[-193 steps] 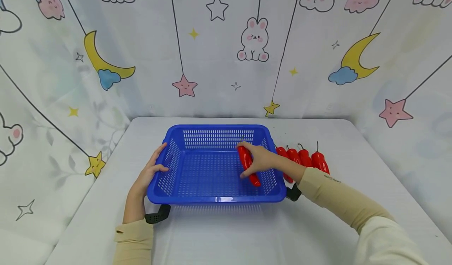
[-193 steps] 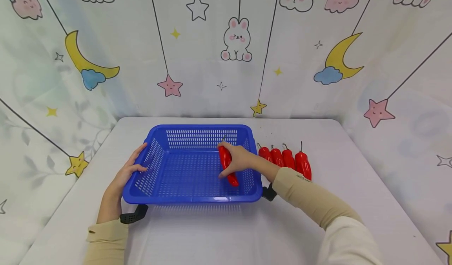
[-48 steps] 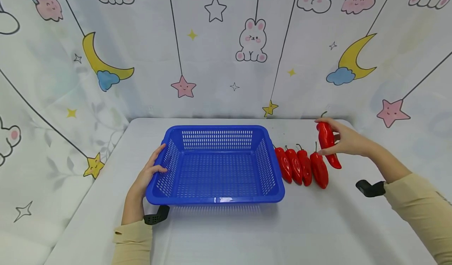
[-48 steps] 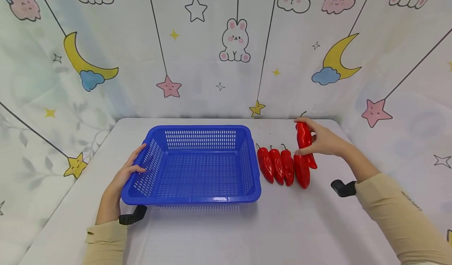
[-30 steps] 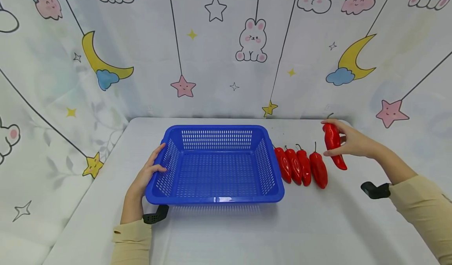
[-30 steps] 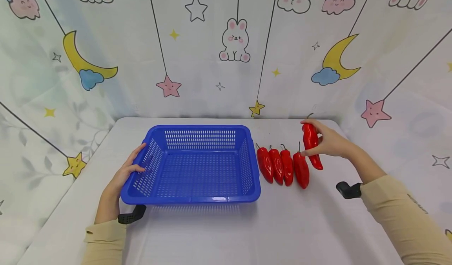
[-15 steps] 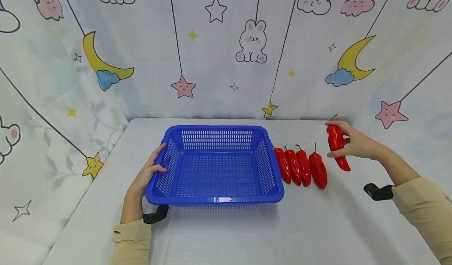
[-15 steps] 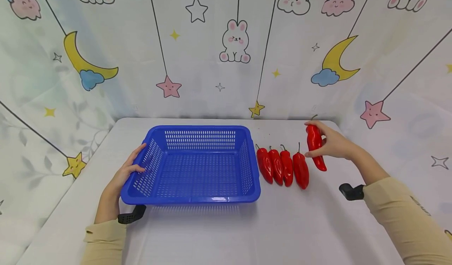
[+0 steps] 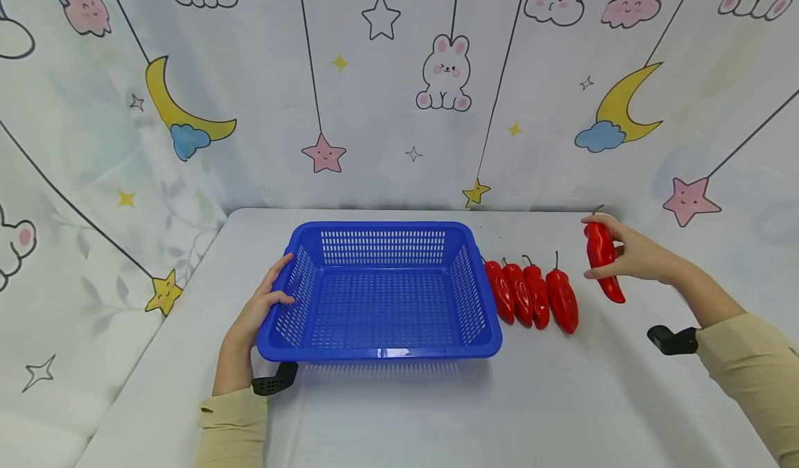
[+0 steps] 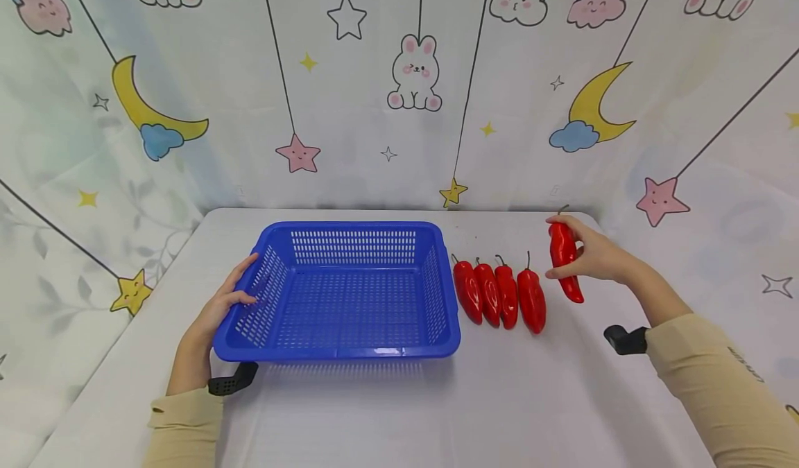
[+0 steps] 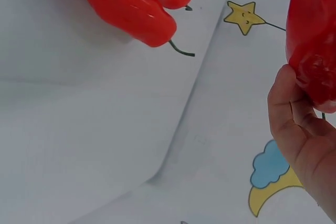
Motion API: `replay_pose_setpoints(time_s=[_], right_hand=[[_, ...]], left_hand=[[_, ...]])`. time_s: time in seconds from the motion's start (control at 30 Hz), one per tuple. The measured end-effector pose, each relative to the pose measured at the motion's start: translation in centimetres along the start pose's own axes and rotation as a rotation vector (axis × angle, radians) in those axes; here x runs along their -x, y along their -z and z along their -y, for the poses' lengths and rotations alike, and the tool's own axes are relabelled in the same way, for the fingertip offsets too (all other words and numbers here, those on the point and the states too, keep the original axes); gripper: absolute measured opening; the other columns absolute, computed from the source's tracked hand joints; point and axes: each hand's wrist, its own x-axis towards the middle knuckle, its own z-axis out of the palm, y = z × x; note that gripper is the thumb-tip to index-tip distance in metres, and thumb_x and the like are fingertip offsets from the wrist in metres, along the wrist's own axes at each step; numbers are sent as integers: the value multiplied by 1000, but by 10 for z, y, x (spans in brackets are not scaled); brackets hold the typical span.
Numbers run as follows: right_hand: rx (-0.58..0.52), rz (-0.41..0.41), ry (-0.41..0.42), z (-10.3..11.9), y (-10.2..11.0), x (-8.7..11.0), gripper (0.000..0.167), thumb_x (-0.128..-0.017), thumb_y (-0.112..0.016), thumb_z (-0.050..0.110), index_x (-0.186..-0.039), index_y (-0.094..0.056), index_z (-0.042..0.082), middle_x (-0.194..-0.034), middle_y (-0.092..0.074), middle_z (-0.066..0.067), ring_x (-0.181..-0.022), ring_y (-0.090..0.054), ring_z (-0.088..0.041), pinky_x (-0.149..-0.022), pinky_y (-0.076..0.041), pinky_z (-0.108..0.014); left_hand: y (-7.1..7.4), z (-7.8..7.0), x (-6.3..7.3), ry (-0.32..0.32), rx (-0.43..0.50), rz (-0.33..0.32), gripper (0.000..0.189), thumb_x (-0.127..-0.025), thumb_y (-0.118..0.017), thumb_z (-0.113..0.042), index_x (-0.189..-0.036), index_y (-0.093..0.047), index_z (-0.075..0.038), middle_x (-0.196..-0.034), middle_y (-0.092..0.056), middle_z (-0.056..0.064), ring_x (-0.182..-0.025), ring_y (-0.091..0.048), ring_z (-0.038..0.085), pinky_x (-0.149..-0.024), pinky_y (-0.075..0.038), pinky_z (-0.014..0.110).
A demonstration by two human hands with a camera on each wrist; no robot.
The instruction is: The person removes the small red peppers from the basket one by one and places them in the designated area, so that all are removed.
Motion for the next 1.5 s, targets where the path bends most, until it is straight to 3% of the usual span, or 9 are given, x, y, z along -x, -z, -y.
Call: replay_pose_setpoints(time_s=[0.57,1.5], right_hand=[[-1,7,-32,-15,1,0,99,-65,-80,10,-140,-15,6,-121,-35,-25,-103,-42,-45,-61,-53,-39],[12,35,-68,-30,-5,0,98,-64,-80,13,-139,-18,3,-118,-37,-27,-102,-41,-47,-62,-52,-41]], left_hand=[[1,1,-1,-8,0,3,77,-82,-39,-1,-148,-9,-27,-152,3,10,-130,-15,42,-89,-36,49],[1,2,-2,-10,-2,1,76,-82,-39,-2,-148,-9,-28,-152,4,9,-131,-13,43,-92,-32,56]])
